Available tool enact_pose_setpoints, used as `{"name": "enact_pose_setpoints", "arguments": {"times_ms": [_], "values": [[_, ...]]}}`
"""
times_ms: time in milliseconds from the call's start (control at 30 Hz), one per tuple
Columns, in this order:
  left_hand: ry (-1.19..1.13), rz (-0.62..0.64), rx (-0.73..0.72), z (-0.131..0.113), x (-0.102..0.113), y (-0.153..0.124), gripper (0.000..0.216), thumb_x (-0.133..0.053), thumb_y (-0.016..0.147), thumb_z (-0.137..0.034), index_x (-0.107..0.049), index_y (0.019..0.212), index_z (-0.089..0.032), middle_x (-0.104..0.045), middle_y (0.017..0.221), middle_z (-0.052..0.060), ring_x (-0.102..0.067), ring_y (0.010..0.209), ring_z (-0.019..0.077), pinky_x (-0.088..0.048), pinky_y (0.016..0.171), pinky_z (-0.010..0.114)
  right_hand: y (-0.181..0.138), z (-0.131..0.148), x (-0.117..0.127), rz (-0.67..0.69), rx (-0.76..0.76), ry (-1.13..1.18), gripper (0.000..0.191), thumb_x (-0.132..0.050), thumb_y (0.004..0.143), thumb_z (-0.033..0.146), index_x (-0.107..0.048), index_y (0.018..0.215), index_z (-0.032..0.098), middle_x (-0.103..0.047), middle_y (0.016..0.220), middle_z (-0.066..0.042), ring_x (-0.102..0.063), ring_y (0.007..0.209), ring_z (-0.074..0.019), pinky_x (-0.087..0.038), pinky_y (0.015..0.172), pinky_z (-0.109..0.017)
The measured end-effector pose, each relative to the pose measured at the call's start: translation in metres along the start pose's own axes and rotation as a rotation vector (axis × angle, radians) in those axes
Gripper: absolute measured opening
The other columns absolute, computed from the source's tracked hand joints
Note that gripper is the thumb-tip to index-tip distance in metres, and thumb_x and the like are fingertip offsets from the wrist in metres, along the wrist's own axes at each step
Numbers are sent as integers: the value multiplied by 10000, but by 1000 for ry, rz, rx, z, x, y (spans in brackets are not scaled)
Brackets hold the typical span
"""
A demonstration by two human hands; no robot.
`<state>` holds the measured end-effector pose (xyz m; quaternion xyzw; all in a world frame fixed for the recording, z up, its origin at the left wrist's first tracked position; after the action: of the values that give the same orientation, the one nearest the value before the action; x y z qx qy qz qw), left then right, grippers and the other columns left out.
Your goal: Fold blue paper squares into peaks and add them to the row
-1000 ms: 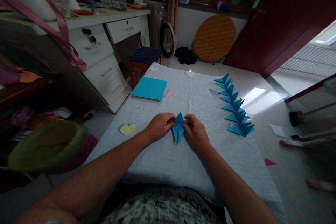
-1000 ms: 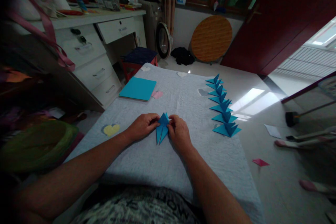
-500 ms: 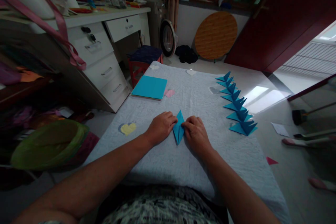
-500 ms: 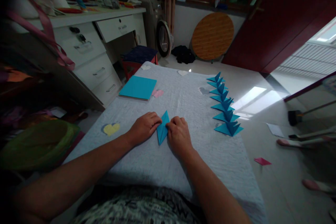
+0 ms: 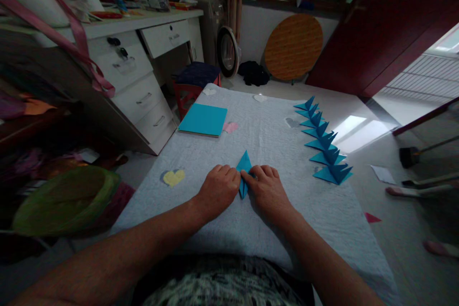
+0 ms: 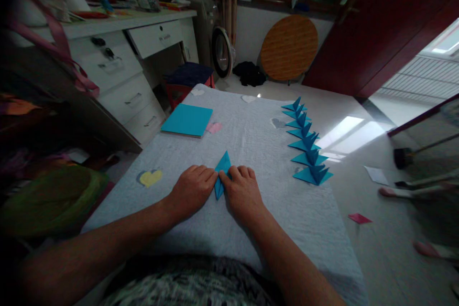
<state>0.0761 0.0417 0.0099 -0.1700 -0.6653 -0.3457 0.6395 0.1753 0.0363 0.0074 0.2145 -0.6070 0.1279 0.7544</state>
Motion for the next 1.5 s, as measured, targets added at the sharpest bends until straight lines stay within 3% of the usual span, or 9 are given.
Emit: {"name": "enact_pose_setpoints", "arguments": {"times_ms": [267, 767, 933, 1067, 1200, 1300, 1500], "values": [[43, 17, 28, 0, 3, -1, 135, -532, 906, -76, -631, 836, -134, -627, 792, 78, -579, 777, 260, -419, 682, 383, -1, -3, 2, 82, -41, -75, 311, -528, 962, 212, -636, 1252, 243, -651, 1121, -80, -498, 1042, -272, -338, 934, -425], [34, 33, 40, 2, 3, 0, 164, -519, 889, -69, -629, 791, -139, -620, 788, 93, -572, 788, 267, -426, 691, 392, -6, -14, 11, -46, -86, -36, 182, -578, 882, 104, -728, 921, 200, -709, 999, -70, -514, 1011, -277, -339, 917, -432], [-120, 21, 144, 21, -1, 3, 173, -515, 887, -91, -656, 810, -157, -632, 827, 79, -587, 815, 253, -456, 739, 391, -6, -29, 11, -120, -191, 136, 188, -543, 879, 87, -709, 910, 168, -690, 956, -80, -527, 936, -255, -386, 866, -407], [-330, -18, 249, 34, -1, 6, 202, -491, 888, -94, -685, 869, -149, -646, 886, 71, -605, 881, 221, -480, 837, 362, -2, -33, 9, -166, -180, 266, 191, -497, 951, 181, -688, 950, 165, -665, 958, -88, -544, 924, -238, -401, 886, -400], [-476, -56, 284, 37, 2, 8, 159, -537, 914, -212, -681, 885, -153, -637, 921, 70, -612, 902, 216, -499, 850, 356, 2, -33, 6, -179, -167, 317, 194, -491, 969, 232, -673, 924, 178, -657, 946, -83, -547, 917, -236, -401, 889, -403], [-571, -74, 307, 38, 1, 9, 110, -574, 890, -208, -668, 923, -162, -640, 968, 67, -618, 926, 209, -507, 869, 355, 3, -35, 3, -179, -198, 335, 128, -529, 933, 207, -652, 916, 177, -647, 937, -81, -540, 913, -241, -403, 871, -399], [-694, -80, 433, 48, -10, 8, 421, -597, 836, -157, -545, 1254, -165, -665, 1091, 85, -631, 926, 202, -521, 854, 364, 3, -36, 3, -212, -217, 396, 110, -535, 908, 212, -633, 947, 178, -647, 957, -82, -541, 923, -236, -409, 871, -391]]}}
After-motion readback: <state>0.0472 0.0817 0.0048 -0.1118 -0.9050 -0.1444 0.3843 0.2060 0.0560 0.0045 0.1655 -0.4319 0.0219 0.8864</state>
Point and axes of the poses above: each hand's wrist, its own y-axis towards the middle knuckle, its own x-axis out of the back of the hand, z = x × y, the point moved 7 cm from there along y, towards the middle knuckle
